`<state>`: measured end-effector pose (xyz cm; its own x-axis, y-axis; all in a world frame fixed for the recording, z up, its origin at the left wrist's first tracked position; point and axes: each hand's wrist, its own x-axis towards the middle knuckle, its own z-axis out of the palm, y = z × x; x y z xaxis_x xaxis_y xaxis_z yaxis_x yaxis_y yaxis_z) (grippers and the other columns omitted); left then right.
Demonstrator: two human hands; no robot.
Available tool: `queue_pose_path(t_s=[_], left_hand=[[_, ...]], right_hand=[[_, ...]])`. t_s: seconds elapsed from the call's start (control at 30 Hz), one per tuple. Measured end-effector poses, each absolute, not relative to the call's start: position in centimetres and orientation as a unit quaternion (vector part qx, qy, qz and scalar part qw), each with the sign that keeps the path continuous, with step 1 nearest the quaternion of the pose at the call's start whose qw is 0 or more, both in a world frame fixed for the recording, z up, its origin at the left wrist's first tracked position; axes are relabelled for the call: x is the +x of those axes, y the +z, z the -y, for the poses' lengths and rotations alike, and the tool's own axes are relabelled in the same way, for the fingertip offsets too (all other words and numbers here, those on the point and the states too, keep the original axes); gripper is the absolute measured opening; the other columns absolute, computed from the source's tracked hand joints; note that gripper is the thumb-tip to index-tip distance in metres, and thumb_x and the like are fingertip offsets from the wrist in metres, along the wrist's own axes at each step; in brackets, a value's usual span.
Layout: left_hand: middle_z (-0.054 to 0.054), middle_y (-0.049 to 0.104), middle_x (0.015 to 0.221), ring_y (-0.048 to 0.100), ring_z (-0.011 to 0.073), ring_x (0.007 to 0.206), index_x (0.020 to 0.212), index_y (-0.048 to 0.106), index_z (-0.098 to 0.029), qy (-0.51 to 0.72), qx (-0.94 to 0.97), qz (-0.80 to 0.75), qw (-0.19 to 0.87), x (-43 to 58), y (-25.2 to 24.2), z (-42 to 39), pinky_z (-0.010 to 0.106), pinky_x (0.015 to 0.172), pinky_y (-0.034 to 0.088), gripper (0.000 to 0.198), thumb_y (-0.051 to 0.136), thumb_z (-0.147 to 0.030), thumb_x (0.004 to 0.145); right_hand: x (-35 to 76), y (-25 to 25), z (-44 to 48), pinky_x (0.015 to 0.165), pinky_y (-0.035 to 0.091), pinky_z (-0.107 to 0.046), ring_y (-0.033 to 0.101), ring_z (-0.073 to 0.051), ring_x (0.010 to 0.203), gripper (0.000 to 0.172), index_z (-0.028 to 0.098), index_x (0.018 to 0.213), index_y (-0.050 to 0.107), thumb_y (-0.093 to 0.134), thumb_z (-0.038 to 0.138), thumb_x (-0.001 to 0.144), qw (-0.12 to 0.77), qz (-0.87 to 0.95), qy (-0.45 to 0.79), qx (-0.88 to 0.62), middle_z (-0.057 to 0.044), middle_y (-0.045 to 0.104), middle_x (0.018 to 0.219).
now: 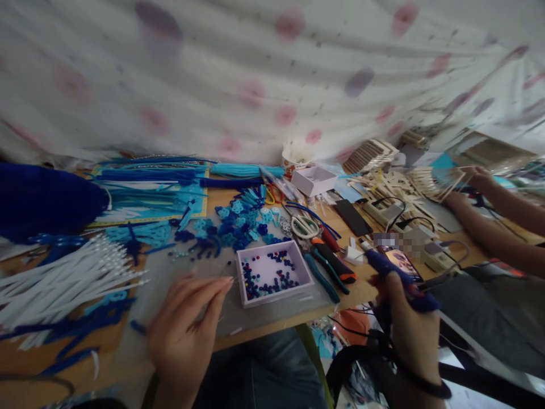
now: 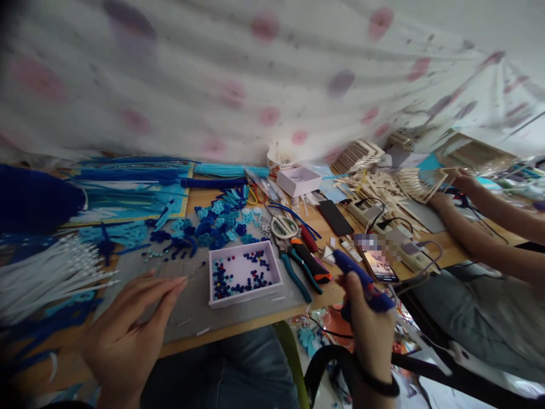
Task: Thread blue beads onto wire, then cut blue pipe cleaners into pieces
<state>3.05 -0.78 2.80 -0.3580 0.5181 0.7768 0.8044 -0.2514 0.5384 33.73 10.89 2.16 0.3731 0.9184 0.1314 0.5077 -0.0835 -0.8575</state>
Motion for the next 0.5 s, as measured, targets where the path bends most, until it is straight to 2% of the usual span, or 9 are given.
queue_pose_path(t_s=[0.13, 0.27, 0.5], left_hand=[[-0.001, 0.073, 0.080, 0.068, 0.0152, 0.080, 0.088, 0.072, -0.021, -0.560, -0.543, 0.611, 0.137, 2.8, 2.5, 0.4, 0.033, 0.087, 0.053, 0.022, 0.073, -0.003, 0.075], [-0.002, 0.074, 0.078, 0.069, 0.0166, 0.079, 0.088, 0.073, -0.022, -0.556, -0.519, 0.631, 0.155, 2.2, 2.3, 0.6, 0.033, 0.085, 0.054, 0.020, 0.074, -0.007, 0.075], [-0.003, 0.075, 0.079, 0.069, 0.0178, 0.080, 0.088, 0.074, -0.027, -0.550, -0.479, 0.668, 0.147, 1.5, 1.6, 1.1, 0.034, 0.083, 0.055, 0.018, 0.076, -0.014, 0.075]], right_hand=[[35.9, 2.3, -16.7, 0.038, 0.042, -0.025, 0.054, -0.015, 0.045, 0.050, 0.014, 0.068, 0.066, 0.070, 0.064, 0.065, 0.411, 0.435, 0.216, -0.771, -0.002, 0.059, 0.052], [36.1, 1.0, -21.7, 0.040, 0.043, -0.029, 0.055, -0.018, 0.043, 0.054, 0.015, 0.063, 0.063, 0.065, 0.068, 0.063, 0.363, 0.530, 0.197, -0.741, -0.004, 0.058, 0.048], [35.1, -0.5, -24.8, 0.057, 0.041, -0.035, 0.060, -0.027, 0.066, 0.063, 0.014, 0.067, 0.067, 0.058, 0.076, 0.059, 0.338, 0.612, 0.124, -0.704, -0.013, 0.068, 0.066]])
